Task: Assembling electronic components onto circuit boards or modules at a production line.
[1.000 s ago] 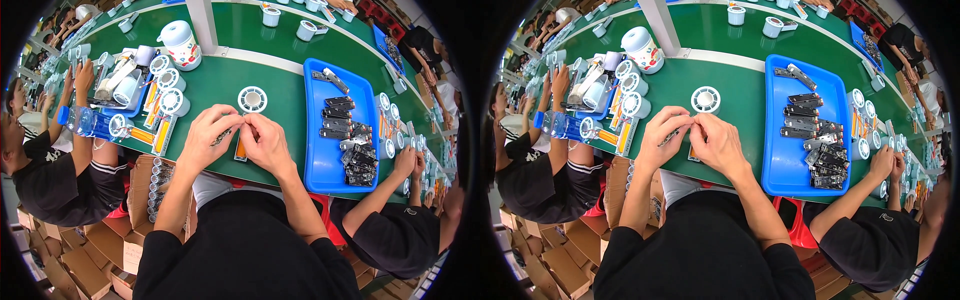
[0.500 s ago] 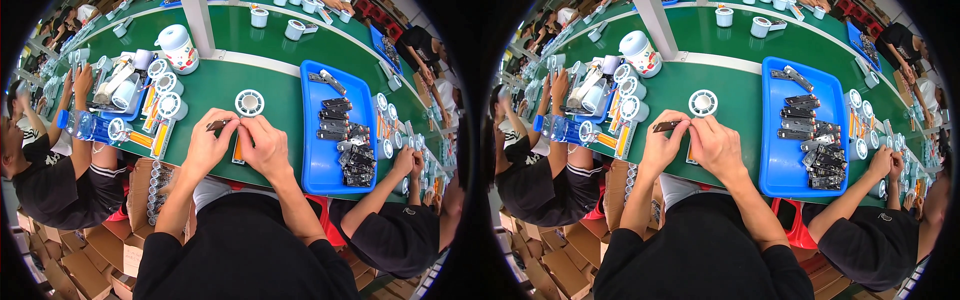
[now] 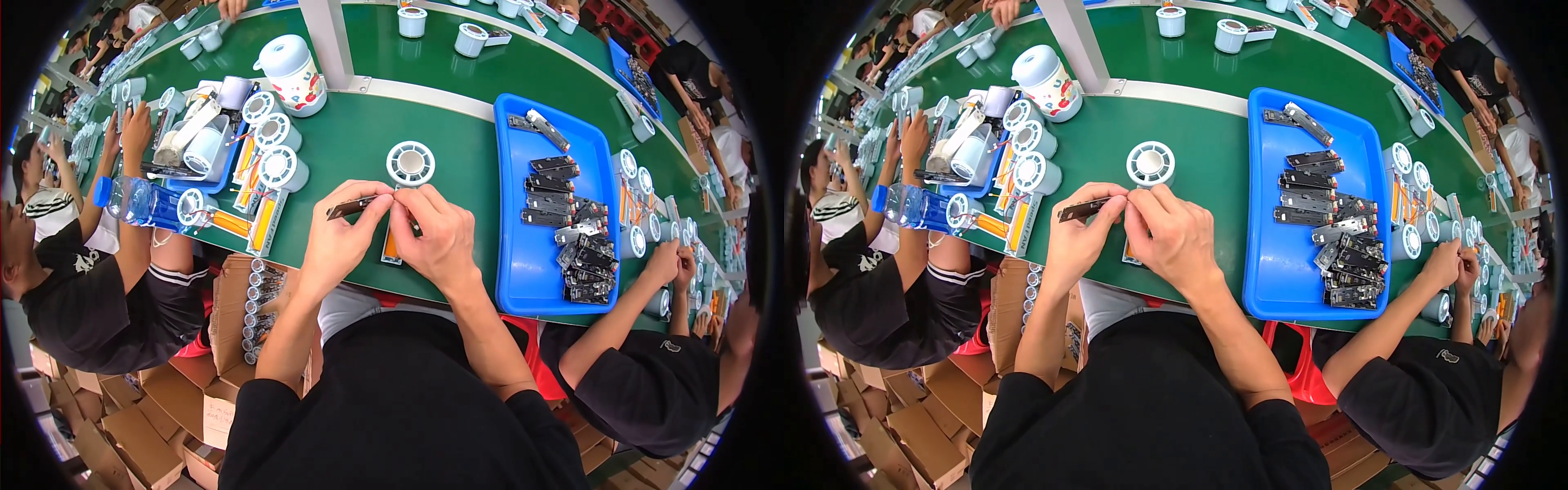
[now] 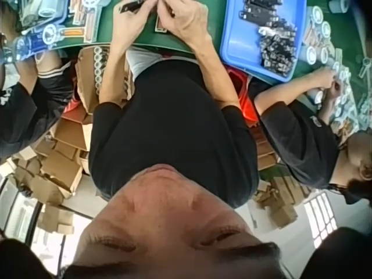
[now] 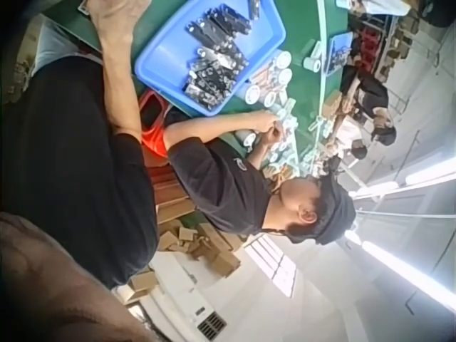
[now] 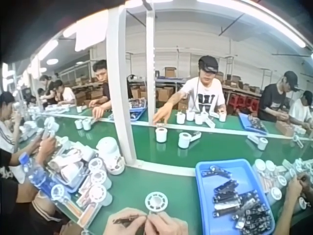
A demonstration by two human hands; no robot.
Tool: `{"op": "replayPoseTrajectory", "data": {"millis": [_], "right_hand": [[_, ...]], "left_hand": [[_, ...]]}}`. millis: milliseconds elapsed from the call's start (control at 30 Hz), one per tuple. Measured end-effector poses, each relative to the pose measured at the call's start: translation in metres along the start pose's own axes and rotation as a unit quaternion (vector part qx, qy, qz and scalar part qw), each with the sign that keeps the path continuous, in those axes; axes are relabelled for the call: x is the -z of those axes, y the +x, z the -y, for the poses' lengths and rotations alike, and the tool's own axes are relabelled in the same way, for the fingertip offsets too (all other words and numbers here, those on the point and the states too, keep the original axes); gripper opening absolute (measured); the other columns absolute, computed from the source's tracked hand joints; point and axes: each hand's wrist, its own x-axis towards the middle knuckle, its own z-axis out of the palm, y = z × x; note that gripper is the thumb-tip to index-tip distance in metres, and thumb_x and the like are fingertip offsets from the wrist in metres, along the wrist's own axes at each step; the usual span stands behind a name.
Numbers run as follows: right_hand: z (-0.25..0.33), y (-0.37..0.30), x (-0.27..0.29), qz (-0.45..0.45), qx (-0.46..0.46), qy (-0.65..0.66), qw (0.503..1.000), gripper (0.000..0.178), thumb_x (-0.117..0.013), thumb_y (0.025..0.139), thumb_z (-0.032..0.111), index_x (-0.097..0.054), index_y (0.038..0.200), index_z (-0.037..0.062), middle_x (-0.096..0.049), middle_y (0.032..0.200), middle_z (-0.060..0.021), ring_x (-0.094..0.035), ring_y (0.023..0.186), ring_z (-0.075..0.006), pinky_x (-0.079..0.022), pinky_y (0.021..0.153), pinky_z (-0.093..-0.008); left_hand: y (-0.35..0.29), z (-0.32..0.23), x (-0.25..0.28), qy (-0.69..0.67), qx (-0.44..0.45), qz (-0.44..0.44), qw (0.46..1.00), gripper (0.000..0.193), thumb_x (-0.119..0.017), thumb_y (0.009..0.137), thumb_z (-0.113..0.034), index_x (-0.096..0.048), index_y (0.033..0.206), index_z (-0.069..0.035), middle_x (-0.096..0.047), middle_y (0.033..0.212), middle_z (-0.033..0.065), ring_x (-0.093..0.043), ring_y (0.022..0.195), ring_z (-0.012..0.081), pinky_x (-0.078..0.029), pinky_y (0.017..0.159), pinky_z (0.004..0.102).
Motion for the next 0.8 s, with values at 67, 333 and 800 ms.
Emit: {"op": "replayPoseTrajectory", "data": {"millis": [67, 333, 800], "right_hand": [[-0.002, -0.001, -0.001, -0.01, -0.022, 0.021, 0.999, 0.014, -0.071, 0.078, -0.005, -0.07, 0.088, 0.0045, -0.058, 0.072, -0.0006, -0.045, 0.049, -0.0131, -0.036, 0.045, -0.0277], [-0.003, -0.001, 0.003, -0.027, -0.073, 0.088, 0.993, 0.012, -0.068, 0.079, -0.008, -0.071, 0.087, 0.0011, -0.058, 0.071, -0.0014, -0.041, 0.05, -0.009, -0.033, 0.044, -0.0249], [-0.005, -0.001, 0.0, -0.015, -0.069, 0.101, 0.992, 0.011, -0.069, 0.077, -0.007, -0.071, 0.083, 0.0018, -0.058, 0.072, -0.0002, -0.042, 0.051, -0.0099, -0.033, 0.045, -0.0251]], "left_hand": [[0.0, -0.001, -0.001, -0.02, 0.01, -0.001, 1.0, 0.017, -0.069, 0.093, -0.005, -0.072, 0.108, 0.003, -0.072, 0.096, 0.0073, -0.063, 0.079, 0.0123, -0.05, 0.069, 0.0229], [-0.009, -0.001, 0.01, 0.016, 0.103, 0.032, 0.994, 0.029, -0.069, 0.094, -0.006, -0.069, 0.121, 0.003, -0.071, 0.092, 0.0084, -0.064, 0.08, 0.012, -0.051, 0.071, 0.0214], [-0.009, 0.007, 0.005, -0.067, 0.103, 0.001, 0.992, 0.03, -0.069, 0.095, -0.008, -0.068, 0.123, 0.002, -0.071, 0.092, 0.0075, -0.062, 0.078, 0.0107, -0.05, 0.071, 0.0208]]}}
